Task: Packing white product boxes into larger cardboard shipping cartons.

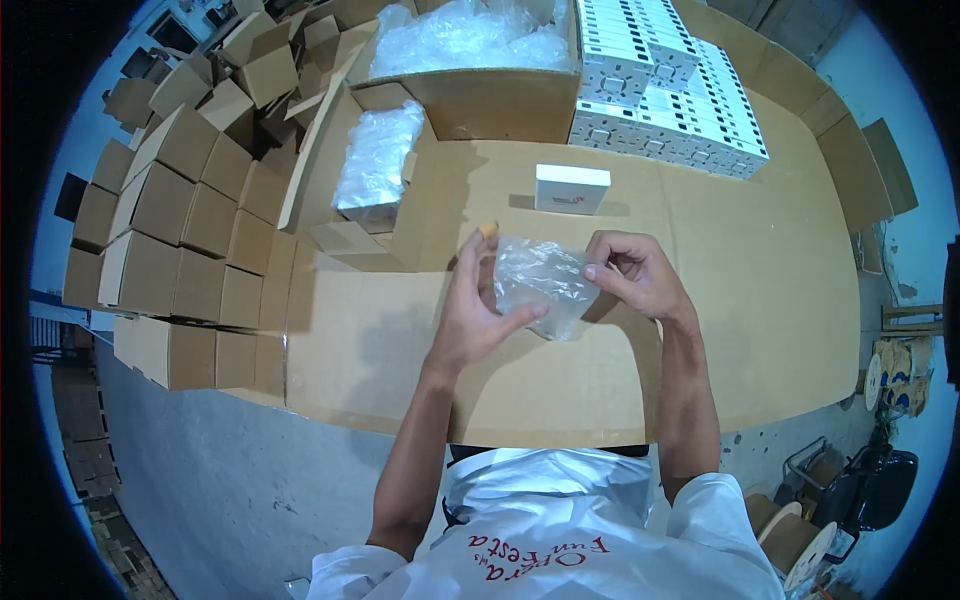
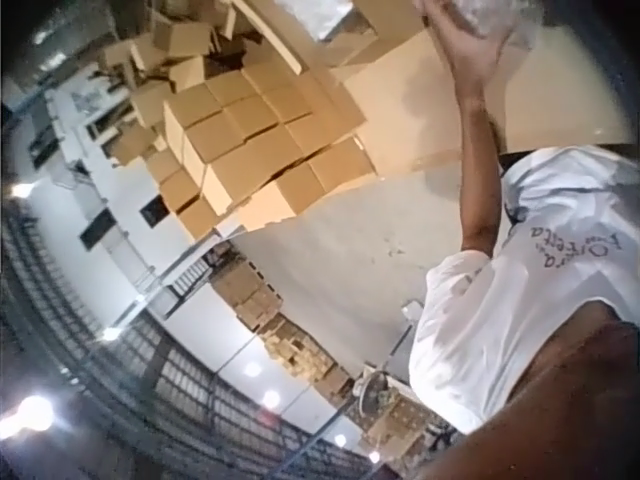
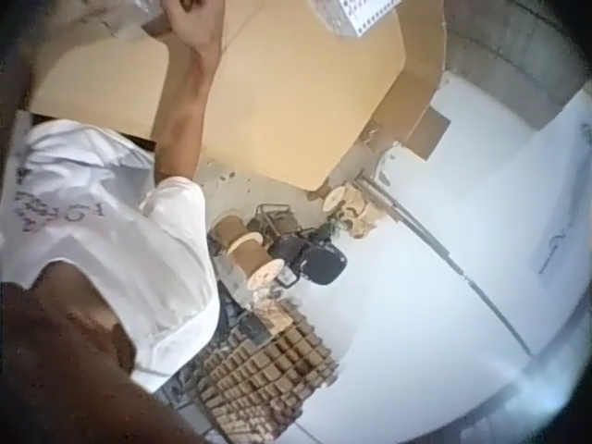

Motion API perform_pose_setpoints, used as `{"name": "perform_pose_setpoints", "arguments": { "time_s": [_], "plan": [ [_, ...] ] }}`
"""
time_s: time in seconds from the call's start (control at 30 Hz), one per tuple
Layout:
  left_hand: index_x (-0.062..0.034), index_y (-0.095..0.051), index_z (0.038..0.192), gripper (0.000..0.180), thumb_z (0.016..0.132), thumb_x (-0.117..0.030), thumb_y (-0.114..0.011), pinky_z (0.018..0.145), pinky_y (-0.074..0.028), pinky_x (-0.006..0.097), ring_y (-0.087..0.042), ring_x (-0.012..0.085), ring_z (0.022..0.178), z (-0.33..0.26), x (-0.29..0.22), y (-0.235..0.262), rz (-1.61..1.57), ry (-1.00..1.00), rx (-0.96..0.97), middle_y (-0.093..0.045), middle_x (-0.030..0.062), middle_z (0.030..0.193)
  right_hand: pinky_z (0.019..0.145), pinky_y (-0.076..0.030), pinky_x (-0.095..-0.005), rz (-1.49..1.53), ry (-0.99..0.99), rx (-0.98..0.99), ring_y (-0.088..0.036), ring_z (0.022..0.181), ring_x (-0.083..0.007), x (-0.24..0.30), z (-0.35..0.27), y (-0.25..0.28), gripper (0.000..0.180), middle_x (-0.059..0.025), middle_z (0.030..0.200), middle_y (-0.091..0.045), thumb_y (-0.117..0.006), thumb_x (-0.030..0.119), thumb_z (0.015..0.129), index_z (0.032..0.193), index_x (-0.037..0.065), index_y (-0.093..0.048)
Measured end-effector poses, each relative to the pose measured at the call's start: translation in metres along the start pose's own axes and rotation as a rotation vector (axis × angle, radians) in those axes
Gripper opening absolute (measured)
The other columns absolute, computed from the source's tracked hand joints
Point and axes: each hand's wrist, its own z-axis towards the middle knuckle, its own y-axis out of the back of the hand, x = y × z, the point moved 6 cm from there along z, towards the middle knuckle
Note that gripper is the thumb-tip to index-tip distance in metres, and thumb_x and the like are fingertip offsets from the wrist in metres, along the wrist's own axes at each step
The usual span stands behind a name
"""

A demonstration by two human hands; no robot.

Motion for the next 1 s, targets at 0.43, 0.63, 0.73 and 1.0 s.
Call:
{"name": "perform_pose_setpoints", "arguments": {
  "time_s": [0.43,0.63,0.73,1.0],
  "plan": [
    [0.0040,-0.048,0.129,0.050,0.087,0.003,-0.074,0.070,-0.056,0.023,-0.064,0.0101,0.079,-0.035,0.007,0.035,0.002,0.274,-0.082,-0.060,0.0064,0.098,0.064,-0.039,-0.0245,-0.036,0.151,-0.174,-0.047,0.073,-0.0044,0.010,0.007,0.004,0.012,0.0029,0.078,-0.057,-0.068,0.003,0.090,0.080,0.002,-0.061],
    [0.0030,-0.049,0.131,0.058,0.083,-0.003,-0.080,0.083,-0.057,0.028,-0.065,0.0146,0.093,-0.019,-0.014,0.020,0.088,0.150,0.006,-0.064,0.0074,0.107,0.066,-0.039,-0.0245,-0.004,0.163,-0.092,-0.048,0.075,-0.0052,0.014,-0.001,0.006,0.012,0.0011,0.081,-0.057,-0.066,0.001,0.090,0.080,0.002,-0.059],
    [0.0018,-0.050,0.133,0.062,0.081,-0.007,-0.083,0.089,-0.056,0.032,-0.065,0.0167,0.103,0.000,-0.013,0.005,-0.014,0.264,0.129,-0.065,0.0085,0.114,0.068,-0.040,-0.0252,-0.047,0.143,-0.040,-0.049,0.077,-0.0072,0.014,-0.002,0.005,0.012,0.0002,0.081,-0.057,-0.067,0.001,0.088,0.080,0.001,-0.058],
    [-0.0010,-0.059,0.128,0.050,0.083,-0.008,-0.081,0.096,-0.052,0.035,-0.064,0.0162,0.109,0.017,-0.001,-0.004,0.045,0.464,0.324,-0.069,0.0080,0.116,0.075,-0.045,-0.0272,-0.148,0.240,-0.123,-0.054,0.083,-0.0108,0.030,0.005,0.007,0.011,-0.0012,0.091,-0.060,-0.066,0.000,0.086,0.096,0.002,-0.062]
  ]
}}
